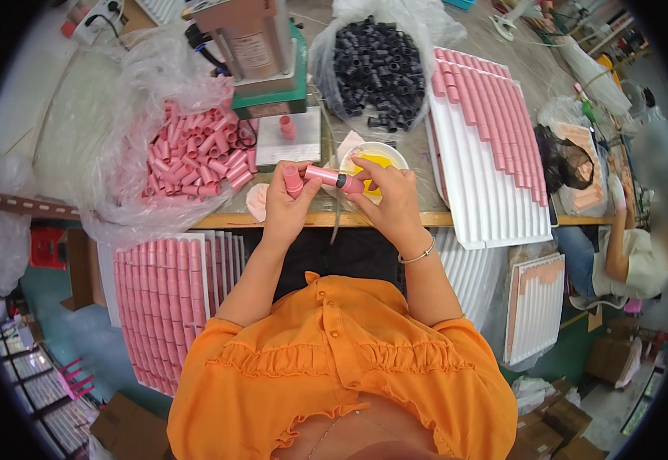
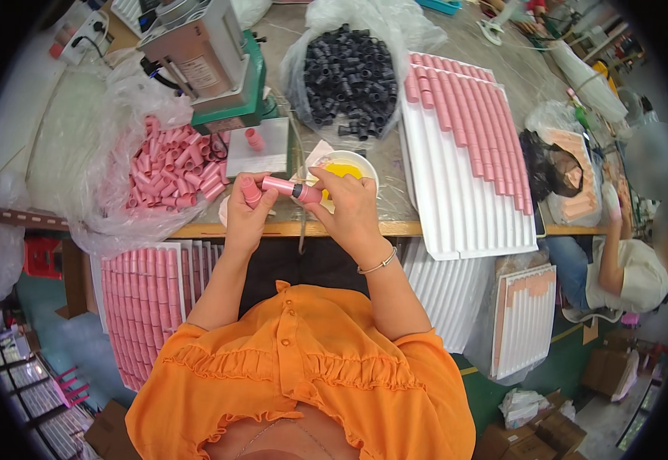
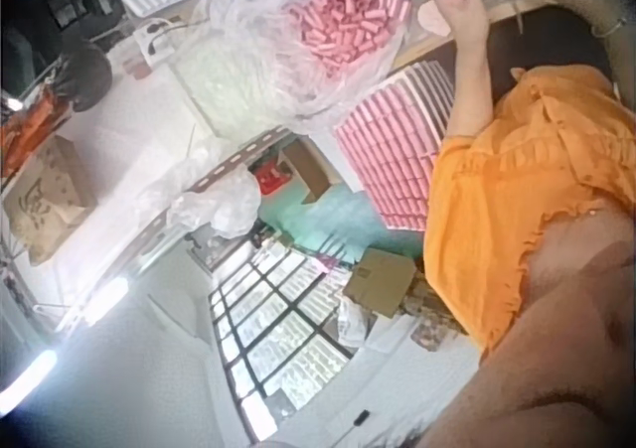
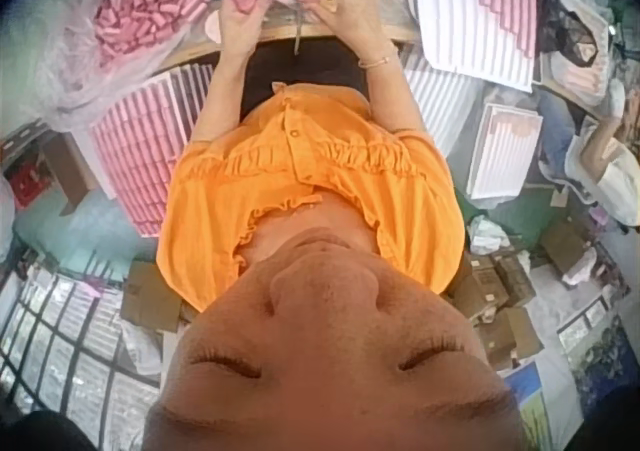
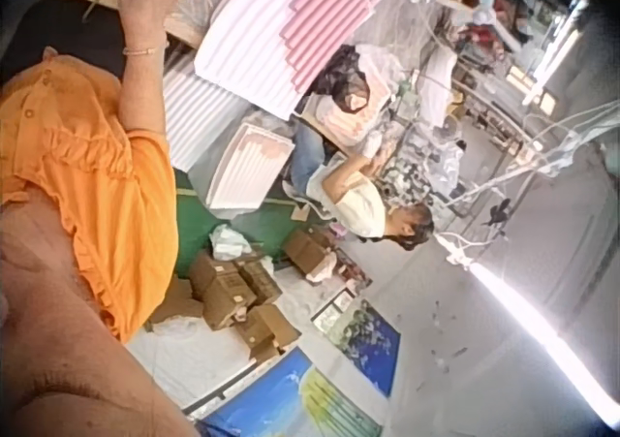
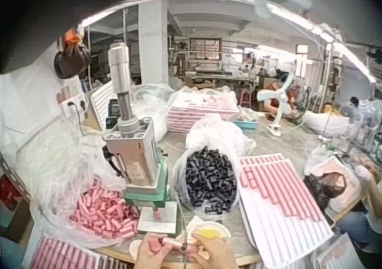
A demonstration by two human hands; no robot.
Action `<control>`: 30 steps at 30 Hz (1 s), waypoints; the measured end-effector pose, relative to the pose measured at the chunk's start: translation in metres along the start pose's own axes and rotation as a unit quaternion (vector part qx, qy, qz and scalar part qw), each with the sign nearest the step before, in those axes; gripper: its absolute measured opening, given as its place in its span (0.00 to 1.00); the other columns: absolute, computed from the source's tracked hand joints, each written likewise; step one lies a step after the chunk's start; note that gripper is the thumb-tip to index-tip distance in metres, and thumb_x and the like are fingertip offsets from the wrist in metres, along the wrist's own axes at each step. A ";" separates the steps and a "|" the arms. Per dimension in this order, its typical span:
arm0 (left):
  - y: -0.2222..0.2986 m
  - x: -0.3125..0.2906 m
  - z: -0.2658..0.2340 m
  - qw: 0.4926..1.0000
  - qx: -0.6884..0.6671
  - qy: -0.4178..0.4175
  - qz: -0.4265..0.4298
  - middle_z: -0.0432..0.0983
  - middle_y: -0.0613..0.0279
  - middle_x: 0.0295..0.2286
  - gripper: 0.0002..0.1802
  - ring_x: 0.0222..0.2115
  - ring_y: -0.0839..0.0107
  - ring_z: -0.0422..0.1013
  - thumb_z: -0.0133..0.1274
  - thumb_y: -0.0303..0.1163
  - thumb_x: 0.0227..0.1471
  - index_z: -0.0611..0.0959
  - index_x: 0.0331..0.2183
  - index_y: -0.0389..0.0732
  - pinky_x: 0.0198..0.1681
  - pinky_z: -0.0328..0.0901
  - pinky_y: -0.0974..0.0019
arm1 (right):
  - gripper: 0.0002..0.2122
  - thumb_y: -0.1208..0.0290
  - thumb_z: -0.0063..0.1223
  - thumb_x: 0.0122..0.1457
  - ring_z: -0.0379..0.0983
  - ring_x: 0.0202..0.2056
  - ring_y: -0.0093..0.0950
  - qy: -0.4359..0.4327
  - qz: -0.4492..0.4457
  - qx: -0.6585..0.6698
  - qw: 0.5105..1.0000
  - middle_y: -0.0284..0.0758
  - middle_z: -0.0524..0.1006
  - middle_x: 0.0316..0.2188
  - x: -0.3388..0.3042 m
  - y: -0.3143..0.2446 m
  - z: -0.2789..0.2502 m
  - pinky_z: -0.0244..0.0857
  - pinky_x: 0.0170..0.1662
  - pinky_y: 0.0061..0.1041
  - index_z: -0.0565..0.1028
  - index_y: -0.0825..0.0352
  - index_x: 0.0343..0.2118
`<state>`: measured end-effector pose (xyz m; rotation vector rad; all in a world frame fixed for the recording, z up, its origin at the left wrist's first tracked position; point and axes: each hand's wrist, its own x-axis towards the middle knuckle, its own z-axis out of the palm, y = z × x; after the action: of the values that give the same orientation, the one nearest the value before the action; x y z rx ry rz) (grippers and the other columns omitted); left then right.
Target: The recorder is assembling lipsticks by applying oil to components, pressing parts together using a small machine, and organizing the finished tubes into trays.
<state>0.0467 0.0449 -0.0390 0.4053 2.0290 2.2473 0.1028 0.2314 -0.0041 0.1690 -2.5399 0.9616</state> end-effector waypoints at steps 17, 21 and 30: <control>-0.027 0.095 -0.061 0.933 0.356 0.041 0.023 0.76 0.46 0.39 0.20 0.40 0.50 0.74 0.62 0.26 0.44 0.72 0.39 0.35 0.40 0.66 0.55 | 0.14 0.67 0.65 0.42 0.69 0.40 0.37 -0.008 0.022 -0.053 0.998 0.35 0.75 0.28 0.105 0.022 0.118 0.56 0.40 0.37 0.76 0.61 0.33; -0.019 0.080 -0.071 0.930 0.314 0.112 0.152 0.75 0.47 0.34 0.19 0.35 0.53 0.74 0.59 0.24 0.45 0.70 0.40 0.36 0.38 0.67 0.59 | 0.19 0.65 0.68 0.40 0.68 0.41 0.39 -0.053 0.037 -0.087 0.994 0.37 0.74 0.37 0.111 0.020 0.131 0.56 0.43 0.39 0.76 0.62 0.37; 0.010 0.014 -0.062 0.988 0.056 -0.141 -0.033 0.75 0.63 0.32 0.18 0.32 0.76 0.69 0.62 0.23 0.45 0.69 0.35 0.39 0.38 0.65 0.69 | 0.21 0.62 0.67 0.48 0.67 0.28 0.24 -0.114 0.088 0.167 0.975 0.34 0.74 0.32 0.046 -0.013 0.047 0.63 0.32 0.23 0.77 0.66 0.44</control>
<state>0.0185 -0.0128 -0.0323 0.6178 1.9931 1.9182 0.0491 0.1925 -0.0083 0.1601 -2.6096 1.5185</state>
